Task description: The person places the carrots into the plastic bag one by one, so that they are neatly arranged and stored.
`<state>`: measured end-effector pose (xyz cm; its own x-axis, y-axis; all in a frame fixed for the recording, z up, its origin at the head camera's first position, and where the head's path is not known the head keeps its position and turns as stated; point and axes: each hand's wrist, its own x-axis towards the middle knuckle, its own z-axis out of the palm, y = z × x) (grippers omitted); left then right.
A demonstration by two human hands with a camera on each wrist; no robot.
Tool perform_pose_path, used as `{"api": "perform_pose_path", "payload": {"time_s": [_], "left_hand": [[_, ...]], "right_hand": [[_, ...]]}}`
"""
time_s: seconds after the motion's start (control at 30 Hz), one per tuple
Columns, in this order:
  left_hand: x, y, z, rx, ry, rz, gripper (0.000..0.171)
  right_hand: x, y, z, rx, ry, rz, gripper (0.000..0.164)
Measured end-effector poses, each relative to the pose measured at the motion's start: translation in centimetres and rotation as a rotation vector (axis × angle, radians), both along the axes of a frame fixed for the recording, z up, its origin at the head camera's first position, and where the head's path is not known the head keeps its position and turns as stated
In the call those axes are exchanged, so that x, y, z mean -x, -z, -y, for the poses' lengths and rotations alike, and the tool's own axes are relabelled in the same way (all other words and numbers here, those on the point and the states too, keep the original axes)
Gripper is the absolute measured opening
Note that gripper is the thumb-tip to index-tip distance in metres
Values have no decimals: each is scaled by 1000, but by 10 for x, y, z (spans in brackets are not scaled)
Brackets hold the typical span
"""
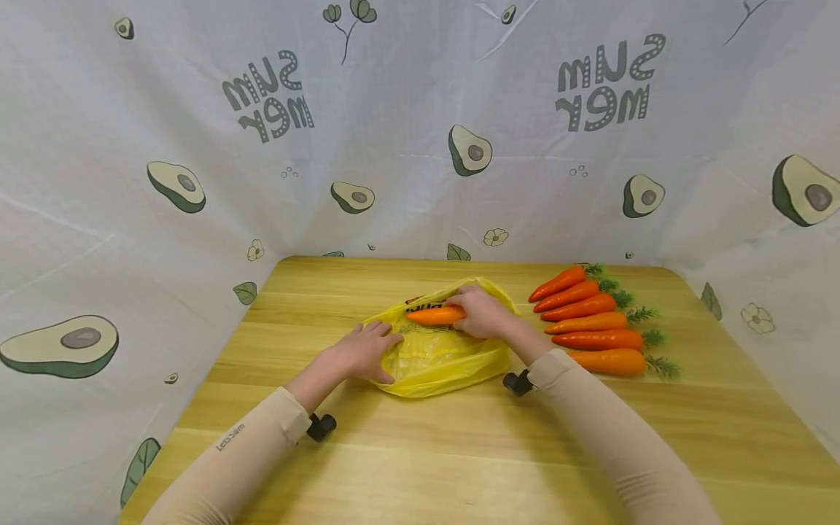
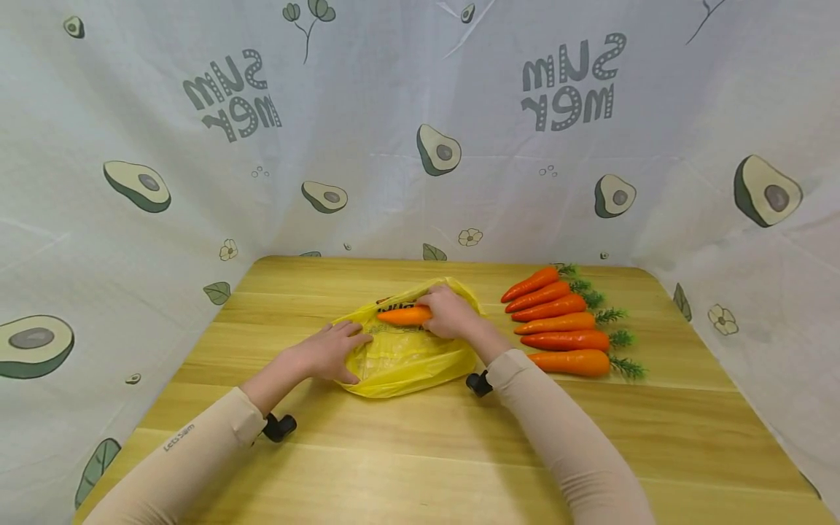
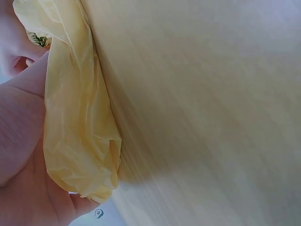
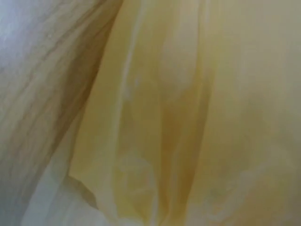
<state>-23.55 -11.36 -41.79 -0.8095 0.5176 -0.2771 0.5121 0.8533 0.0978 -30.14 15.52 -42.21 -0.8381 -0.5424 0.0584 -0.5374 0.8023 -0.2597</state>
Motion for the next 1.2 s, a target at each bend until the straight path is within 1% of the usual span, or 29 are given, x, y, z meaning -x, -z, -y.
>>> {"api": "perform_pose_path", "payload": {"time_s": [0.13,0.53,0.67,0.87,1.03,1.2], "left_hand": [[0,0,1,4,1,-3,85],[0,0,0,2,-6,6,85],[0,1,-1,3,-18,15,85],[0,4,-4,7,-11,17,85],[-1,3,-6,6,-13,18,86],[-3,0,-4,-1,-19,28,86]], "right_hand": [[0,1,3,1,24,12,41],[2,5,1,-17,19,-10,41],[3,7,2,-26,14,-9,41],[1,8,1,-34,24,-1,41],[0,7,3,-17,37,-18,39],[2,6,4,9,50,-38,37]]}}
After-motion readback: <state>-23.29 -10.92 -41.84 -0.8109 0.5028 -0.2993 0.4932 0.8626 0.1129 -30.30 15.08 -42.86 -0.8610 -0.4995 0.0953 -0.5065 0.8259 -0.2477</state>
